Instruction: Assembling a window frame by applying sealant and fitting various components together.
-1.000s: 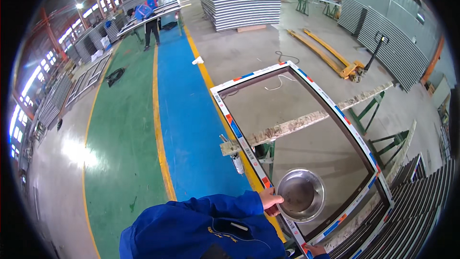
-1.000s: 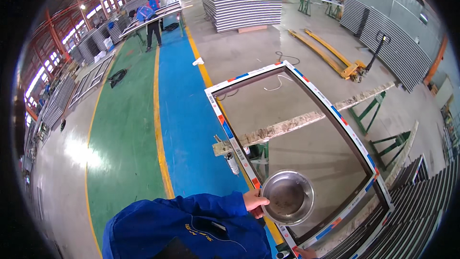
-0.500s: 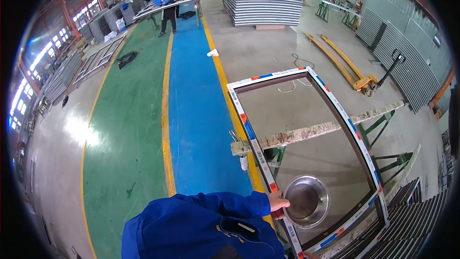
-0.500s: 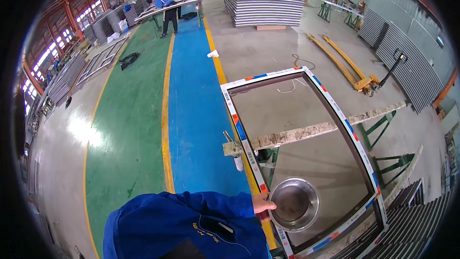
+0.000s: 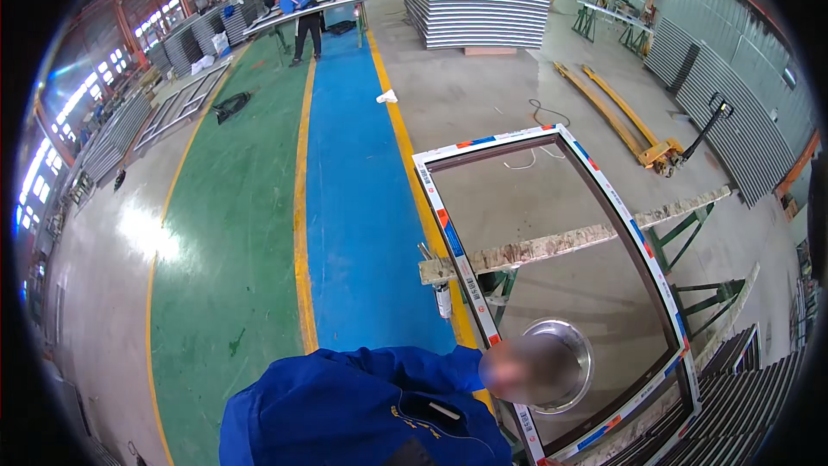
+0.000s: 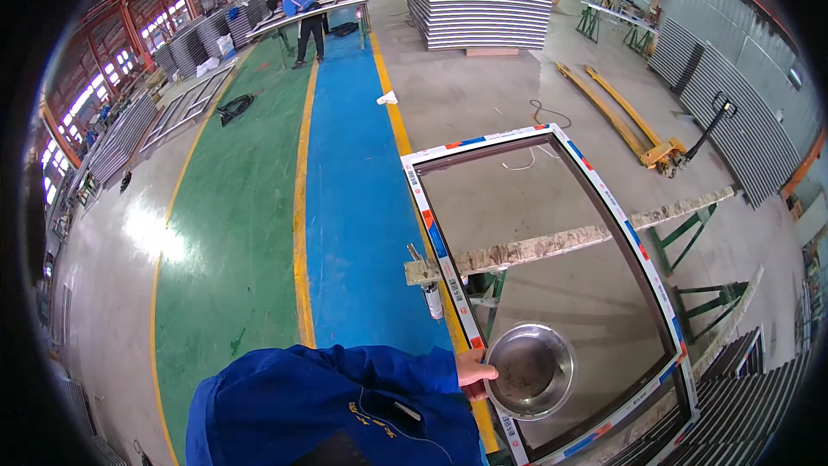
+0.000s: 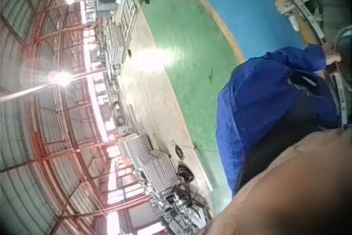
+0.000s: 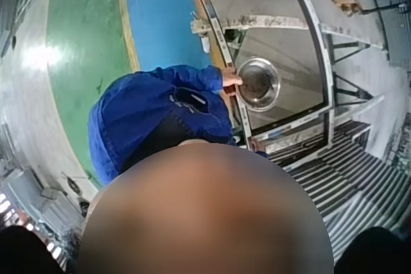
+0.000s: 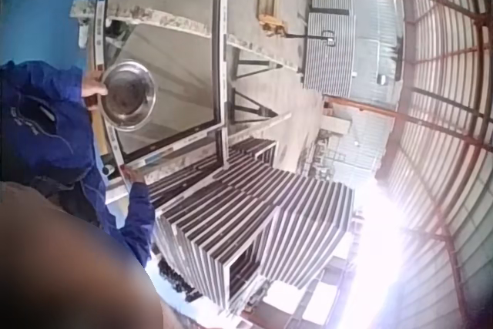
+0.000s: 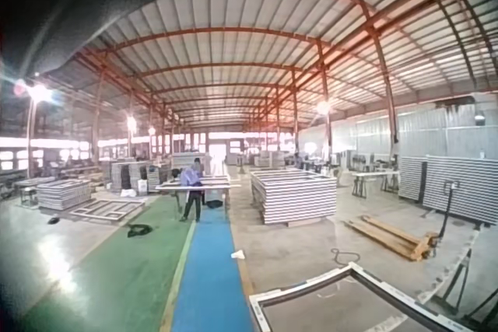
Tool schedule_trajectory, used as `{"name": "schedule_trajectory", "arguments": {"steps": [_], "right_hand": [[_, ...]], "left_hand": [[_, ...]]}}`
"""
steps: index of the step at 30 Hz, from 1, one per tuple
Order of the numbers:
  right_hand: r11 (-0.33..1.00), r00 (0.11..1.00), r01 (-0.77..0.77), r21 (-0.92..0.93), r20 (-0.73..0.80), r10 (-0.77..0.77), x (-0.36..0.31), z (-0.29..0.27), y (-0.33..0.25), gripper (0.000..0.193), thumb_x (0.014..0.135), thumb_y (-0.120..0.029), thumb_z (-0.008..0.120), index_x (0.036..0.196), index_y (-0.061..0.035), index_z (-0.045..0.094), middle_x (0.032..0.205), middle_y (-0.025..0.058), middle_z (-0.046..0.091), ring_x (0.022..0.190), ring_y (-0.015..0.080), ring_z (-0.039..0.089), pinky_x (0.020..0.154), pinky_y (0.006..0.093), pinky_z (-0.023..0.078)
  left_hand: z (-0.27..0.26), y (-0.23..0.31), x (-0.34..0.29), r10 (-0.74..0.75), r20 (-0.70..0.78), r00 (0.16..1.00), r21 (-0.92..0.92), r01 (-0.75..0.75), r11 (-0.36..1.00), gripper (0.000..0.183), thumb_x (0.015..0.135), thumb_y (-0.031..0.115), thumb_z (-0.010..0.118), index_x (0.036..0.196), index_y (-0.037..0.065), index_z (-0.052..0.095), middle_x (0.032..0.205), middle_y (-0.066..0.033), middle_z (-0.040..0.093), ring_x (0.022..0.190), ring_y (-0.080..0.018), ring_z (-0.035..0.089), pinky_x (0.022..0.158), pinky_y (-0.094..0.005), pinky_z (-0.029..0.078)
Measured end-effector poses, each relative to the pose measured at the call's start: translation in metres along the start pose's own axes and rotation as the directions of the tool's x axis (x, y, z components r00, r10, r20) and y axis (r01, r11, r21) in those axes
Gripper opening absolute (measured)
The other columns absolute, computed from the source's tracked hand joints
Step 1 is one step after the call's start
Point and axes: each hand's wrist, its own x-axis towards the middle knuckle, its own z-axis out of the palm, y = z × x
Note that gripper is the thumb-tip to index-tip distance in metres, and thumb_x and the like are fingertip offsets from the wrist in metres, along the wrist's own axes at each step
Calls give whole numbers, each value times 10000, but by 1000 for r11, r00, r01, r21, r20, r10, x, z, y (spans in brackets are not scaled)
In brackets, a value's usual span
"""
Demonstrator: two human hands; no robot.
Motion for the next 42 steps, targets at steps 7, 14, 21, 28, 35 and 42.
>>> {"name": "schedule_trajectory", "arguments": {"steps": [7,14,21,28,35,42], "right_hand": [[999,999,-8,-42,30,9,-2,-2,4,615,784,-602,575,1150,-111,635,1111,219,622,1050,357,566,899,449,430],[1000,887,17,0,-462,-16,-66,-74,-74,655,754,-482,661,1266,-92,544,1135,207,614,1067,307,570,921,384,442],[829,640,491,-269,-534,-552,-152,-91,-290,804,712,-124,742,1417,-155,356,987,156,647,769,265,623,647,366,522],[785,926,177,-593,-170,-337,-167,-100,-378,997,626,-324,758,1448,-281,197,907,202,663,876,403,630,785,463,500],[824,936,170,-540,-174,-307,-148,-93,-371,1007,627,-306,770,1454,-283,195,968,221,657,899,419,625,806,467,502],[800,944,202,-566,-105,-312,-123,-78,-351,856,708,-178,747,1437,-222,302,963,219,649,813,361,634,680,461,511]], "left_hand": [[-4,4,-1,-37,-27,999,20,38,999,335,844,175,535,1140,41,452,684,-108,626,505,-177,617,439,-301,506],[-12,-4,6,-27,-53,998,7,27,1000,325,823,171,544,1083,-7,462,654,-142,615,481,-216,610,397,-326,485],[-16,-2,8,17,-58,998,44,-14,999,386,813,196,559,1120,-20,468,681,-151,623,496,-218,619,425,-334,504],[-27,-20,29,199,-35,979,65,-196,978,415,760,184,598,1131,0,562,771,-133,655,628,-209,653,567,-323,532],[-26,-27,39,450,-12,893,207,-438,875,471,765,154,574,1208,5,519,864,-143,664,734,-204,653,653,-317,523],[-27,-13,24,215,124,969,101,-228,969,545,807,139,533,1323,42,388,879,-126,643,493,-158,607,436,-292,508]]}}
